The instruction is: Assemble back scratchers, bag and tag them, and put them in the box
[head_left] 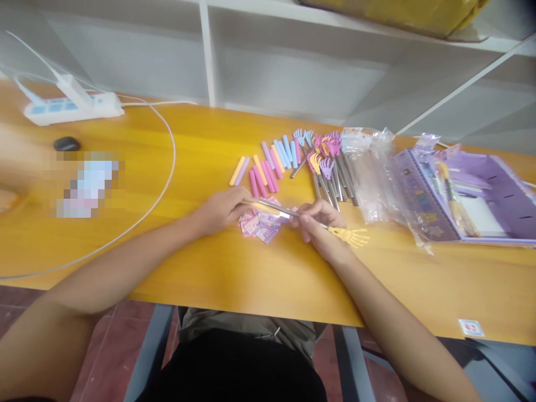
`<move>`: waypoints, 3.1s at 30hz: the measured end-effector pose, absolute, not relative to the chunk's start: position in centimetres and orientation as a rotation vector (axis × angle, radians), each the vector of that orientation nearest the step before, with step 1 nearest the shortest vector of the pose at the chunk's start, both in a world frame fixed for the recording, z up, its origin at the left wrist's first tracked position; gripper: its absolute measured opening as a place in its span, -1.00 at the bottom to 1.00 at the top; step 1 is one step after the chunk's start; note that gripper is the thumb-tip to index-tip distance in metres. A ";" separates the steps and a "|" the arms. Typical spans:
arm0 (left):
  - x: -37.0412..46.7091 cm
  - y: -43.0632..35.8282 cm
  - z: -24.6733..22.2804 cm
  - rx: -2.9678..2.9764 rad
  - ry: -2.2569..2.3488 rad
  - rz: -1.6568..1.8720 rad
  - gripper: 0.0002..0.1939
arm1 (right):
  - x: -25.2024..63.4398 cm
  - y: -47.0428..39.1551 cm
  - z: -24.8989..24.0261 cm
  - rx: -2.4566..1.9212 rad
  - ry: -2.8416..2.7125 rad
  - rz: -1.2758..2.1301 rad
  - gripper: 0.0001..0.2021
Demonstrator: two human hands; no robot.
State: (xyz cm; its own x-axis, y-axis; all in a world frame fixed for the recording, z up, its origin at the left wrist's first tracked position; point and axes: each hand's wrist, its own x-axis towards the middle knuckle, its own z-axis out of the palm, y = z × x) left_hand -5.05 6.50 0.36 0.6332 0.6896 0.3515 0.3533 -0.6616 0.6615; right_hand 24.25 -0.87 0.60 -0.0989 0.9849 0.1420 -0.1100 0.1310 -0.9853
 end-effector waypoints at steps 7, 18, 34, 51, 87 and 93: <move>-4.9 6.0 0.5 2.117 0.840 0.887 -0.73 | 24.9 -0.2 2.0 -0.966 -1.106 1.312 -0.69; -5.5 6.5 0.7 2.275 0.614 0.563 -0.42 | 24.4 -0.7 1.4 -0.885 -1.304 1.514 -0.62; -5.7 6.6 1.0 2.221 0.587 0.618 -0.40 | 25.1 -0.4 1.8 -0.947 -1.151 1.340 -0.70; -5.8 6.7 0.3 2.350 0.524 0.595 -0.36 | 25.9 -0.3 1.5 -0.844 -1.217 1.388 -0.77; -5.0 6.3 -1.4 2.417 0.422 0.796 -0.61 | 24.8 -0.6 0.9 -0.729 -1.249 1.535 -0.81; -4.9 6.2 -0.7 2.410 0.498 0.721 -0.60 | 25.5 -0.6 1.9 -0.911 -1.280 1.539 -0.73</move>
